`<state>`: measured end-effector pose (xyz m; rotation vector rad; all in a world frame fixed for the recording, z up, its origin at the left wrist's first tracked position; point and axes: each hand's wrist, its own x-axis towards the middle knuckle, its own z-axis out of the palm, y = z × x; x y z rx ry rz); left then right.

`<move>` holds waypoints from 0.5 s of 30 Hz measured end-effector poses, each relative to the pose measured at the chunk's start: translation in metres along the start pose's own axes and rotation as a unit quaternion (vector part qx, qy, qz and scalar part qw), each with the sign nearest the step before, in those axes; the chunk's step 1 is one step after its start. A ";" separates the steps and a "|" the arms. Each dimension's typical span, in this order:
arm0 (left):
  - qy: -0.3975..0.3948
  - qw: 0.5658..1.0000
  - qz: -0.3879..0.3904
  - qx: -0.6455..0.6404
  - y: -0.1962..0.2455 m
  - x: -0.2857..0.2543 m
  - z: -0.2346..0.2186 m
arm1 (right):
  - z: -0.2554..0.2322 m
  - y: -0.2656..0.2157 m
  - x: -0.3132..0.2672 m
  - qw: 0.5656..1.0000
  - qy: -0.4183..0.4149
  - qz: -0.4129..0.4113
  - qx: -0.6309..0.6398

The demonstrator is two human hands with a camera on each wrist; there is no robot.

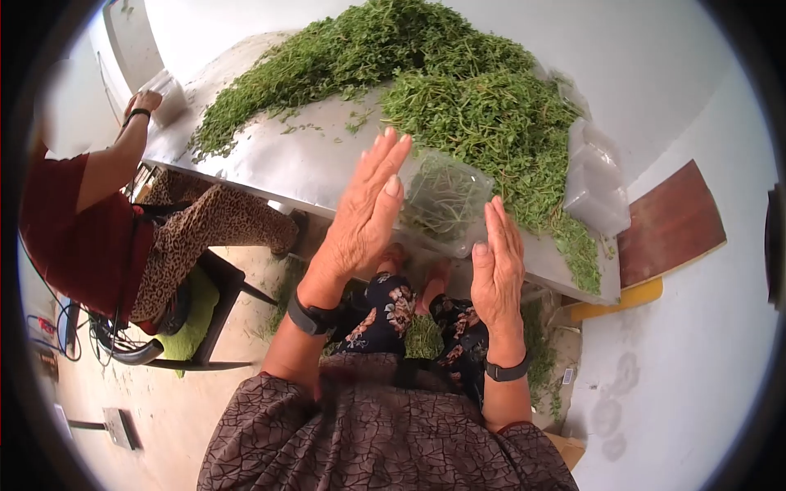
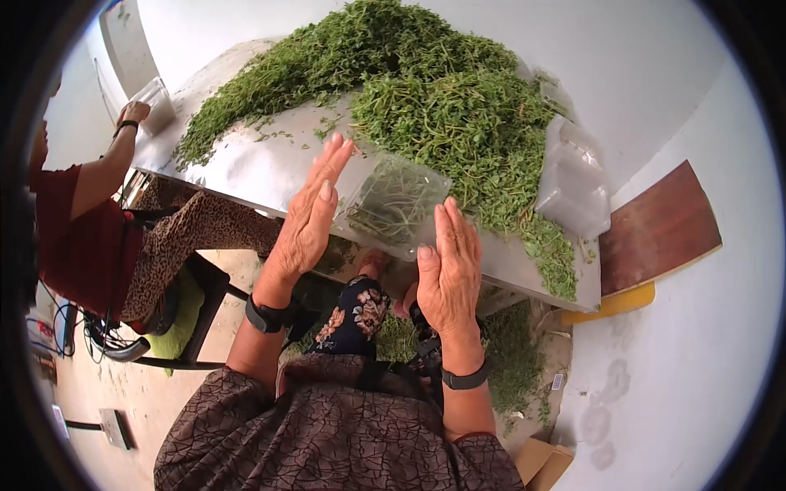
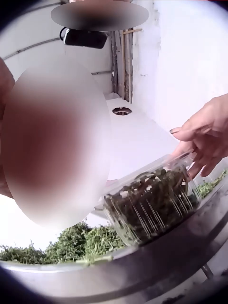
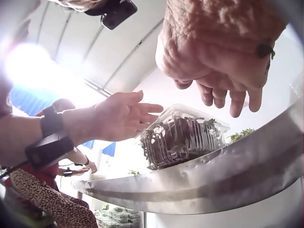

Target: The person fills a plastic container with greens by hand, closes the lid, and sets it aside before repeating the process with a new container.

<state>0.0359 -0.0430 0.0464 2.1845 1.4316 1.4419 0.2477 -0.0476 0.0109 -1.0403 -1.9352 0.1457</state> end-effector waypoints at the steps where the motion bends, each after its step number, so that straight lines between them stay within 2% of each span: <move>1: -0.009 0.999 -0.024 -0.043 -0.003 -0.006 0.002 | 0.003 0.000 -0.001 1.000 -0.003 -0.003 0.004; 6: -0.043 0.984 -0.090 -0.148 -0.007 -0.022 0.013 | 0.009 0.000 -0.005 1.000 -0.009 0.018 0.023; 9: -0.080 0.983 -0.090 -0.142 -0.007 -0.021 0.017 | 0.007 0.000 -0.006 0.999 -0.026 0.037 0.022; 12: -0.074 0.976 -0.109 -0.174 -0.006 -0.020 0.016 | 0.008 0.002 -0.006 0.998 -0.028 0.045 0.028; 15: -0.103 0.972 -0.098 -0.187 -0.011 -0.021 0.014 | 0.009 0.002 -0.006 0.999 -0.022 0.025 0.033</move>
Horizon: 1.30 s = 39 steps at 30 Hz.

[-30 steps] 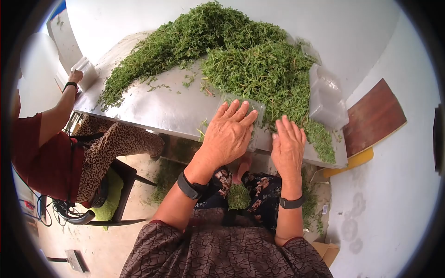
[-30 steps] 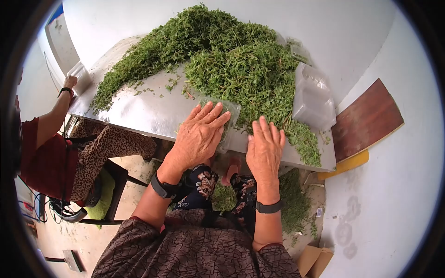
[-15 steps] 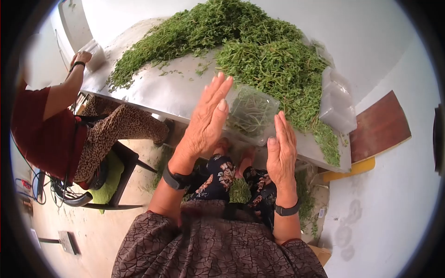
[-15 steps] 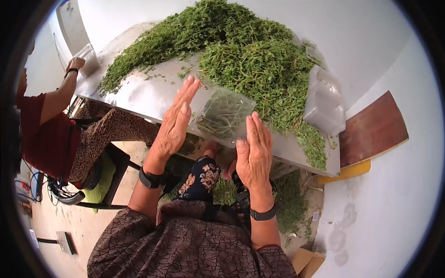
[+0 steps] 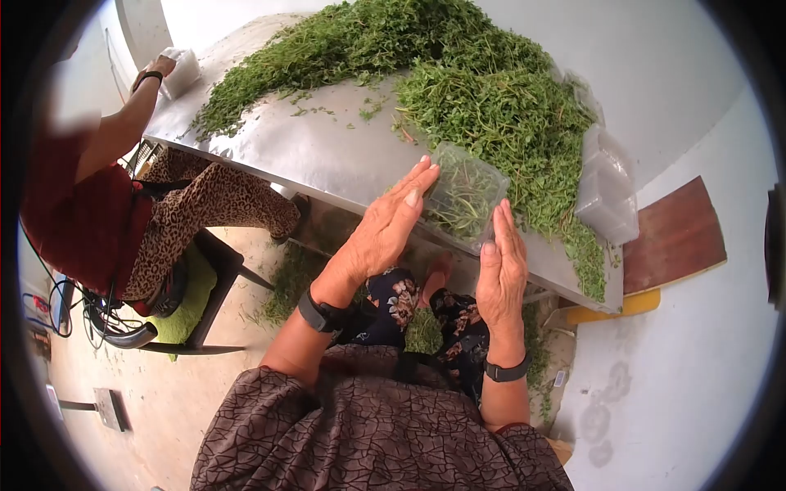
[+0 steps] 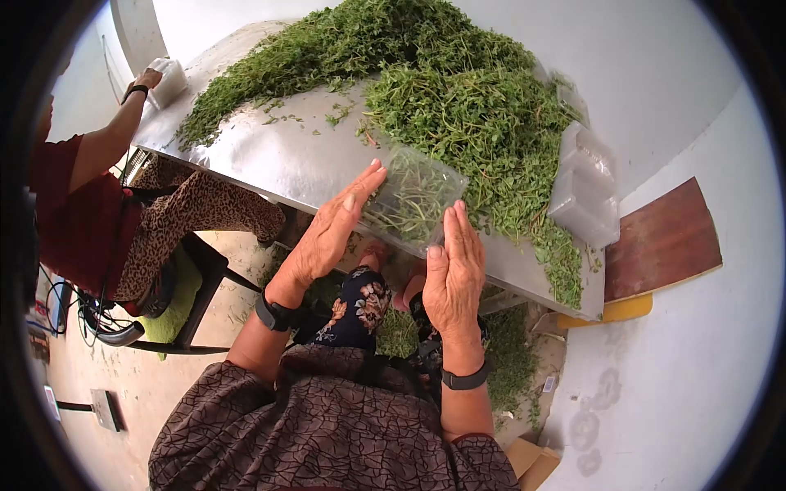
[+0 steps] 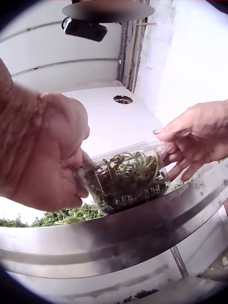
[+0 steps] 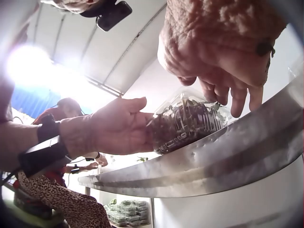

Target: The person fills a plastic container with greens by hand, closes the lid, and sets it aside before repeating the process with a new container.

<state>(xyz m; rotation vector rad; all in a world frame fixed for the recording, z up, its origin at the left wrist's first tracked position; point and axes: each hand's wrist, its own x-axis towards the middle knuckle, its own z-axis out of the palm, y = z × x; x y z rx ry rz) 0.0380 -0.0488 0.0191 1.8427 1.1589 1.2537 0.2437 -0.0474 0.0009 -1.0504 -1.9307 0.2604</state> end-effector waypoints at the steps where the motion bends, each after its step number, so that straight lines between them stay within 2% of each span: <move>1: 0.003 1.000 0.002 0.000 -0.007 -0.001 0.000 | 0.001 0.002 0.000 1.000 0.000 -0.003 0.000; 3: 0.081 0.992 0.008 -0.100 -0.019 0.000 0.002 | 0.002 0.000 0.001 0.992 0.045 0.042 0.114; 4: 0.082 0.992 0.012 -0.100 -0.024 -0.001 0.000 | -0.005 -0.005 -0.001 0.975 0.034 0.105 0.191; 6: 0.119 0.968 0.000 -0.221 -0.022 -0.004 -0.002 | -0.009 -0.002 0.000 0.973 0.042 0.111 0.198; 12: 0.091 0.960 -0.009 -0.265 -0.024 -0.010 0.020 | -0.010 -0.002 0.000 0.962 0.038 0.133 0.237; 15: 0.044 0.969 -0.040 -0.238 -0.017 -0.013 0.023 | -0.009 -0.002 -0.001 0.954 0.028 0.145 0.260; 20: 0.037 0.978 -0.015 -0.204 -0.017 -0.014 0.023 | -0.006 -0.003 -0.001 0.941 0.015 0.164 0.296; 23: 0.043 0.979 -0.025 -0.196 -0.008 -0.015 0.021 | -0.003 -0.003 -0.002 0.934 0.013 0.164 0.318; 25: 0.113 0.987 -0.054 -0.105 -0.001 -0.019 0.023 | 0.000 -0.004 -0.003 0.929 0.009 0.167 0.330; 27: 0.127 0.981 -0.042 -0.143 -0.001 -0.022 0.025 | 0.003 -0.004 -0.004 0.923 0.001 0.173 0.345; 29: 0.132 0.991 0.014 -0.018 -0.010 -0.026 0.027 | 0.007 -0.006 -0.005 0.916 -0.008 0.176 0.361; 31: 0.151 0.988 0.025 -0.027 -0.014 -0.026 0.032 | 0.012 -0.011 0.000 0.917 -0.015 0.165 0.363; 34: 0.122 0.989 0.001 -0.083 -0.007 -0.027 0.029 | 0.019 -0.017 0.008 0.918 -0.038 0.143 0.368; 37: 0.151 0.988 0.012 -0.040 -0.002 -0.027 0.024 | 0.025 -0.021 0.019 0.918 -0.060 0.116 0.375; 39: 0.196 0.977 0.000 -0.090 -0.005 -0.028 0.019 | 0.028 -0.023 0.021 0.917 -0.074 0.104 0.378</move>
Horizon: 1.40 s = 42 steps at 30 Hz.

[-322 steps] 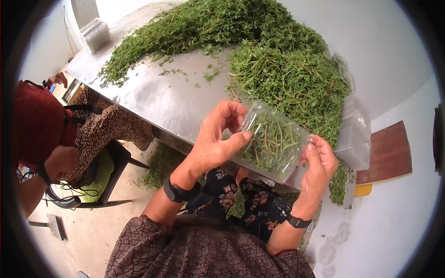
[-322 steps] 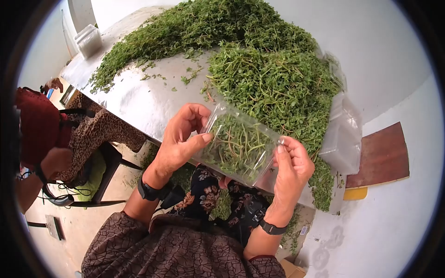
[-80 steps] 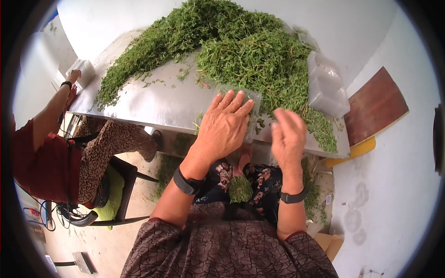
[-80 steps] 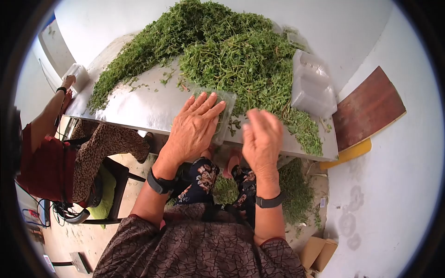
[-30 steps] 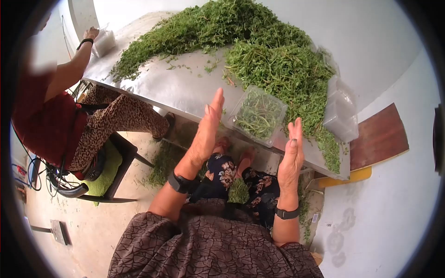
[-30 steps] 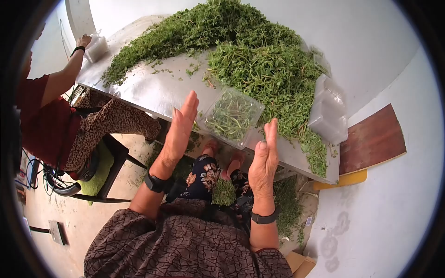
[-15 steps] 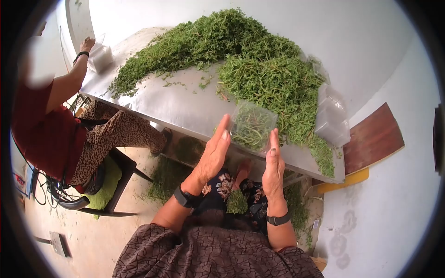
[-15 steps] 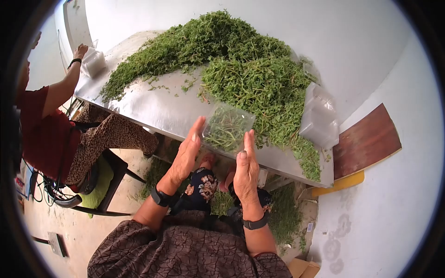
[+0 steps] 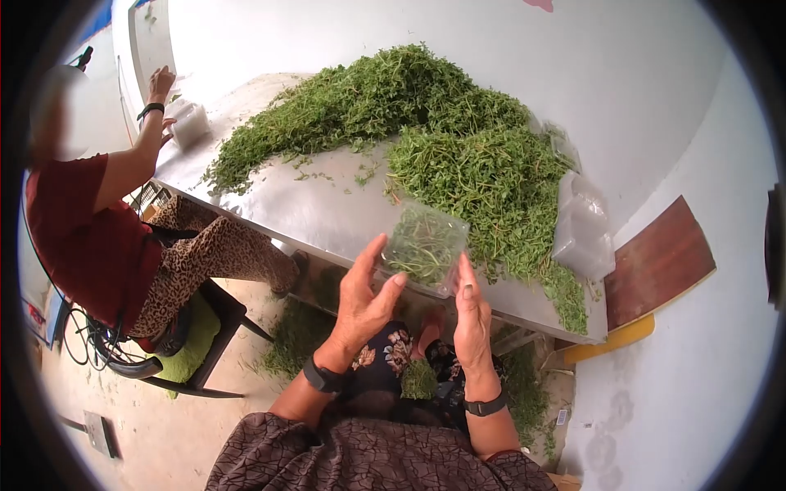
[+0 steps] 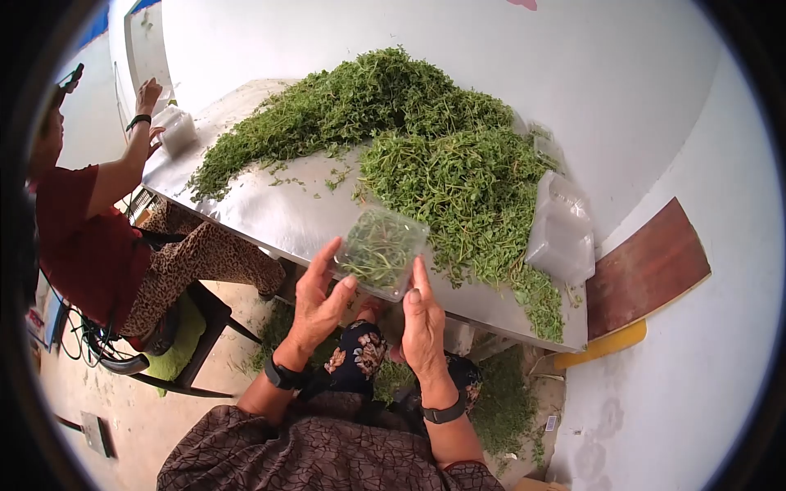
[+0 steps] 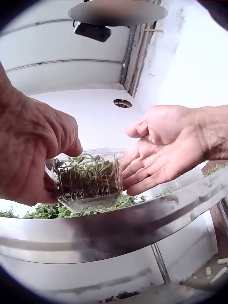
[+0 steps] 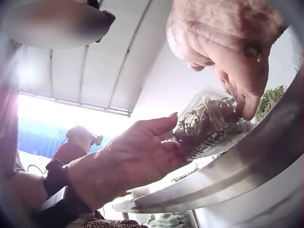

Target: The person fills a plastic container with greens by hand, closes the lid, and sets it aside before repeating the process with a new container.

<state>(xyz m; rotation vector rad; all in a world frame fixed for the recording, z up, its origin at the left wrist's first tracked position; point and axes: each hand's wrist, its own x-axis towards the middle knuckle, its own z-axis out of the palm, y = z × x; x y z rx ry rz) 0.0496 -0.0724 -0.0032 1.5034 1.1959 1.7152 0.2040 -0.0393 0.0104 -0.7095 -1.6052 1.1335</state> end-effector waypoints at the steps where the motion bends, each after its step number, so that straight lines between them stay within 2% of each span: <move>1: 0.011 1.000 -0.013 -0.011 0.002 0.000 -0.004 | 0.001 0.000 0.000 1.000 -0.007 -0.001 0.000; 2: 0.014 0.998 -0.036 -0.043 0.007 0.001 -0.008 | 0.001 0.001 -0.002 1.000 -0.012 -0.001 0.000; 4: 0.035 0.999 -0.010 -0.038 -0.005 0.004 -0.018 | 0.002 0.001 -0.006 1.000 -0.023 0.000 0.001; 6: 0.048 0.999 -0.016 0.002 -0.010 0.006 -0.028 | 0.002 0.001 -0.006 0.999 -0.035 -0.003 0.002; 7: 0.100 0.980 0.054 0.163 -0.013 0.007 -0.032 | 0.001 0.003 -0.007 0.999 -0.030 -0.014 -0.036; 8: 0.150 0.928 0.123 0.319 -0.013 0.007 -0.034 | -0.001 0.007 -0.008 0.999 -0.030 -0.015 -0.035; 9: 0.174 0.931 0.120 0.298 -0.012 0.004 -0.034 | -0.003 0.010 -0.010 0.999 -0.010 0.001 -0.049; 10: 0.174 0.931 0.117 0.299 -0.009 0.003 -0.034 | -0.005 0.013 -0.012 0.998 0.010 0.018 -0.064; 12: 0.152 0.902 0.186 0.358 -0.002 0.001 -0.033 | -0.011 0.006 -0.014 0.998 0.025 0.036 -0.047; 14: 0.103 0.885 0.208 0.404 0.003 -0.001 -0.025 | -0.019 0.005 -0.014 0.997 0.038 0.056 -0.030; 16: 0.055 0.880 0.185 0.433 0.009 -0.002 -0.016 | -0.029 0.006 -0.014 0.994 0.078 0.029 -0.075; 17: 0.057 0.881 0.183 0.433 0.008 -0.001 -0.011 | -0.030 0.005 -0.014 0.990 0.119 0.019 -0.075; 19: 0.039 0.880 0.125 0.457 0.006 0.002 -0.005 | -0.041 0.008 -0.015 0.986 0.132 0.024 -0.102; 21: 0.044 0.877 0.112 0.466 0.007 0.004 -0.001 | -0.046 0.004 -0.017 0.981 0.159 0.038 -0.109; 25: 0.062 0.867 0.099 0.484 0.006 0.011 0.003 | -0.052 0.012 -0.019 0.983 0.163 0.026 -0.074; 30: 0.071 0.862 0.126 0.486 0.000 0.021 -0.002 | -0.052 0.017 -0.021 0.968 0.140 -0.051 -0.202; 35: 0.085 0.850 0.117 0.506 -0.016 0.036 -0.010 | -0.048 0.019 -0.020 0.943 0.138 -0.108 -0.282; 40: 0.121 0.823 0.114 0.543 -0.025 0.056 -0.014 | -0.050 0.016 -0.020 0.942 0.135 -0.118 -0.283; 42: 0.111 0.832 0.104 0.533 -0.036 0.067 -0.020 | -0.050 0.016 -0.020 0.940 0.124 -0.118 -0.296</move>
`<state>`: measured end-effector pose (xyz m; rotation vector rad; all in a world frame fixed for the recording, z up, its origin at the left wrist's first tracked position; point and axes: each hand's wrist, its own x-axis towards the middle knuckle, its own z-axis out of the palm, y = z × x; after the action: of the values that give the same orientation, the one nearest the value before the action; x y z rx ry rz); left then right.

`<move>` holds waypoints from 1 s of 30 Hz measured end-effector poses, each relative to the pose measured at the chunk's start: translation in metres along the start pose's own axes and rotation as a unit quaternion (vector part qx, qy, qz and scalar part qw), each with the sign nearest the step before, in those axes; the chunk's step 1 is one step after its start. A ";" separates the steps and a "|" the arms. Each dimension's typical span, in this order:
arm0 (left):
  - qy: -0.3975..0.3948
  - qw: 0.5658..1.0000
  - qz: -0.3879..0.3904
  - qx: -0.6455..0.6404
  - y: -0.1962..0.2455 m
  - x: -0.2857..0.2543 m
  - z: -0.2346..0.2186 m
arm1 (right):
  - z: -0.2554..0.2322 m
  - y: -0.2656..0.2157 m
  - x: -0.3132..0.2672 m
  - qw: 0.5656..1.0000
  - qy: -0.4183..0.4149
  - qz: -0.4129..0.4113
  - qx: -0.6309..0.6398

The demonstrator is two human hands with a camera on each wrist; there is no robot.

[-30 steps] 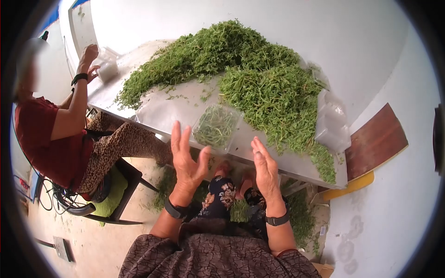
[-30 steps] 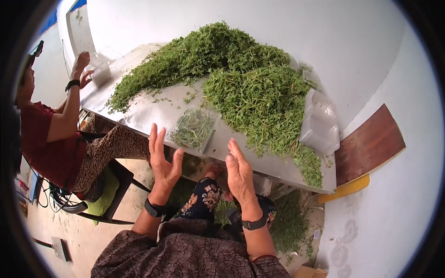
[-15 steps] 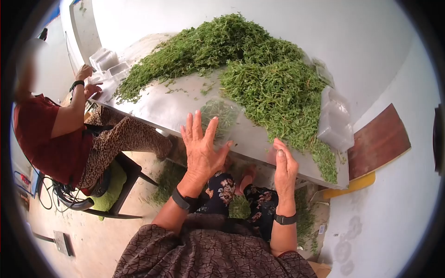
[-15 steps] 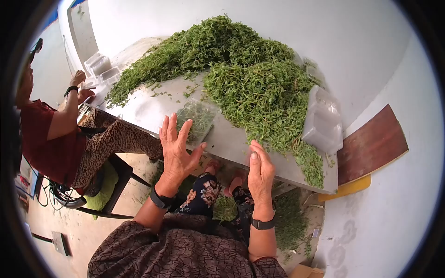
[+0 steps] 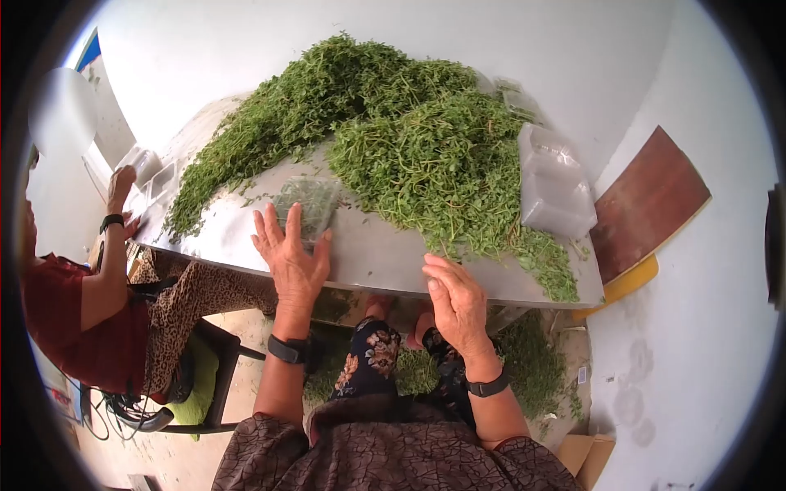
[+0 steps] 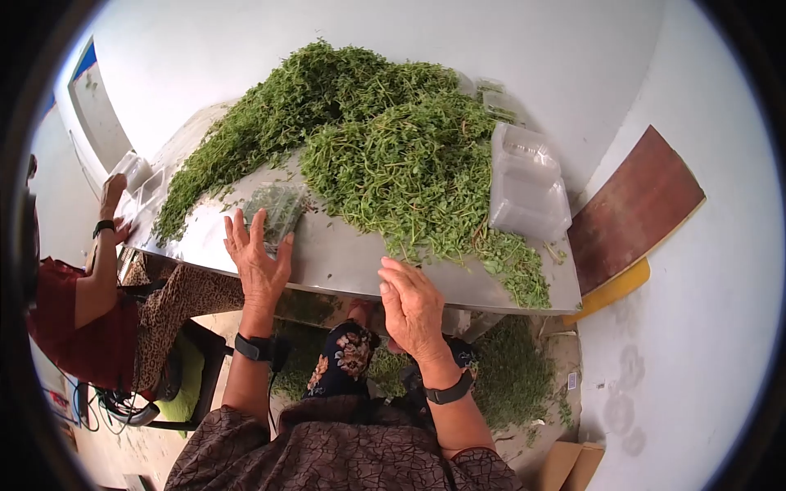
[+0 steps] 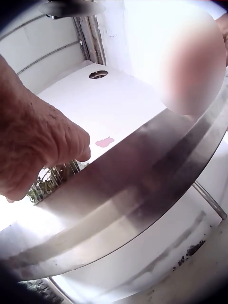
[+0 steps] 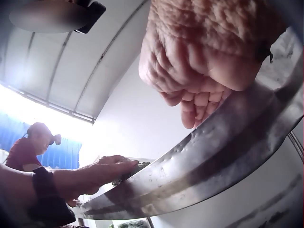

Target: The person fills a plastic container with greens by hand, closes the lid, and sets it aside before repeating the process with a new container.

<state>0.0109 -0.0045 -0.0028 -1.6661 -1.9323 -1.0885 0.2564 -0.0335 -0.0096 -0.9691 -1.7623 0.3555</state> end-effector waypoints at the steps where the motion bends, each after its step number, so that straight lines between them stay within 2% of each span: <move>1: 0.001 1.000 -0.002 0.007 -0.003 0.004 0.004 | 0.000 0.000 0.000 1.000 0.000 -0.007 -0.010; 10: -0.030 0.997 -0.028 0.063 -0.016 0.035 0.036 | -0.002 0.001 0.002 1.000 0.002 -0.010 -0.003; 16: -0.084 0.990 -0.047 0.100 -0.029 0.051 0.046 | -0.003 0.003 0.002 1.000 -0.002 -0.019 0.012; 18: -0.065 0.997 -0.037 0.029 -0.024 0.052 0.040 | -0.004 0.003 0.001 1.000 -0.008 -0.013 0.017; 20: -0.097 0.993 -0.060 0.033 -0.020 0.043 0.035 | -0.005 0.003 0.001 1.000 -0.012 -0.005 0.021; 23: -0.033 0.999 0.000 -0.037 -0.012 0.020 0.034 | -0.005 0.003 0.001 1.000 -0.014 -0.011 0.022; 26: -0.033 0.998 0.037 -0.032 -0.002 0.011 0.030 | -0.005 0.003 0.001 1.000 -0.012 -0.015 0.021; 30: -0.070 0.995 -0.015 -0.063 0.000 0.012 0.027 | -0.001 0.003 -0.001 1.000 -0.006 -0.024 0.005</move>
<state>0.0133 0.0235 -0.0120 -1.8305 -2.0185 -1.1557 0.2589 -0.0325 -0.0114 -0.9185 -1.7890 0.3403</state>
